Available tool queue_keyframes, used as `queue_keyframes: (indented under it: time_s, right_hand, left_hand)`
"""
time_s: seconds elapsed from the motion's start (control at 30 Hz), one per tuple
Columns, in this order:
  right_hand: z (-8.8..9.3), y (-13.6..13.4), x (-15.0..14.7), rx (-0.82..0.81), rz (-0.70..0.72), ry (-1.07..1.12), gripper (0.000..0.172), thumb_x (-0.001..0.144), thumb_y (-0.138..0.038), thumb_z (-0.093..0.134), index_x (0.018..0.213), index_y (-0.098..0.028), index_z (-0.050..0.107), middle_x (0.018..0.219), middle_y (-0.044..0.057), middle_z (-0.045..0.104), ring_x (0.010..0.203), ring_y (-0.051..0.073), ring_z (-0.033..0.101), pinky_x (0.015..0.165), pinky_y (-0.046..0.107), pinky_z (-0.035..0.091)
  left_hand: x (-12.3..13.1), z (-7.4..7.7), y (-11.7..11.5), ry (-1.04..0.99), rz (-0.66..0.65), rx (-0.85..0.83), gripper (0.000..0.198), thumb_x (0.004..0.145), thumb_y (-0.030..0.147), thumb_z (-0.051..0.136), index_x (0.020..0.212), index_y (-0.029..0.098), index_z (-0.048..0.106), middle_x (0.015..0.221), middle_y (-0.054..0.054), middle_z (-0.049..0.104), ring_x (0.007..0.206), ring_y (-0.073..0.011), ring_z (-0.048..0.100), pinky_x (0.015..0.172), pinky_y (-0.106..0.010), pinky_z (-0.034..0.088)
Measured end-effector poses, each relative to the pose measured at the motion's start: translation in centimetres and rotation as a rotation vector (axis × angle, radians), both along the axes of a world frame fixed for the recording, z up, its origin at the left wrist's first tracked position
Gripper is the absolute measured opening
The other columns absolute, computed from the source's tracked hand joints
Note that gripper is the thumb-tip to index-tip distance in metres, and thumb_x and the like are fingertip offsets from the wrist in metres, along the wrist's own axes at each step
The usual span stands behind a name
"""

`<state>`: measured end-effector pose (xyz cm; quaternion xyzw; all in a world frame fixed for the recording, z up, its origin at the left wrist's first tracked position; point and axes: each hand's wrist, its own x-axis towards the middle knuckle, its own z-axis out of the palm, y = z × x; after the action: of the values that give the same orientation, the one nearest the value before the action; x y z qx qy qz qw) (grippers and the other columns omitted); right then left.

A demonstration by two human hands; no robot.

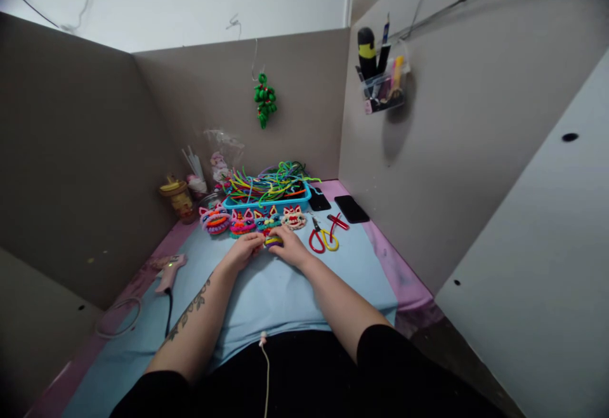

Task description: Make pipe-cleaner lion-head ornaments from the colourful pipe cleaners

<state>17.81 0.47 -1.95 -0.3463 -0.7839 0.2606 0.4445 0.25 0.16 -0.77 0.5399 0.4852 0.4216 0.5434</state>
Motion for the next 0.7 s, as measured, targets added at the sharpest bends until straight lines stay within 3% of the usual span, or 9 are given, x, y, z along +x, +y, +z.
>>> queue_keyframes:
  time_s: [0.27,0.5,0.7]
  right_hand:
    - [-0.3,0.2,0.0,0.007,0.009,0.016,0.011,0.073,-0.024,0.063,0.084,-0.023,0.063,0.079,0.001,0.055,0.077,0.017,0.05,0.072,0.029,0.04]
    - [-0.5,0.2,-0.1,-0.004,0.019,0.0,0.01,0.074,-0.022,0.062,0.083,-0.023,0.064,0.081,0.001,0.055,0.077,0.017,0.051,0.071,0.03,0.041]
    - [-0.5,0.2,0.0,-0.014,0.006,-0.015,0.012,0.073,-0.018,0.061,0.083,-0.022,0.065,0.081,0.001,0.054,0.077,0.017,0.052,0.072,0.03,0.041]
  left_hand:
    - [-1.3,0.1,0.5,0.086,-0.103,-0.011,0.025,0.062,0.036,0.066,0.072,0.013,0.062,0.054,0.002,0.053,0.041,-0.0055,0.035,0.041,-0.02,0.02]
    - [-1.3,0.5,0.6,0.376,-0.095,0.323,0.023,0.068,0.035,0.06,0.059,0.014,0.062,0.056,0.0,0.056,0.054,-0.0117,0.046,0.052,-0.023,0.032]
    - [-1.9,-0.1,0.8,0.336,-0.2,0.25,0.022,0.07,0.034,0.059,0.072,0.013,0.065,0.057,0.001,0.054,0.052,-0.0099,0.042,0.051,-0.022,0.029]
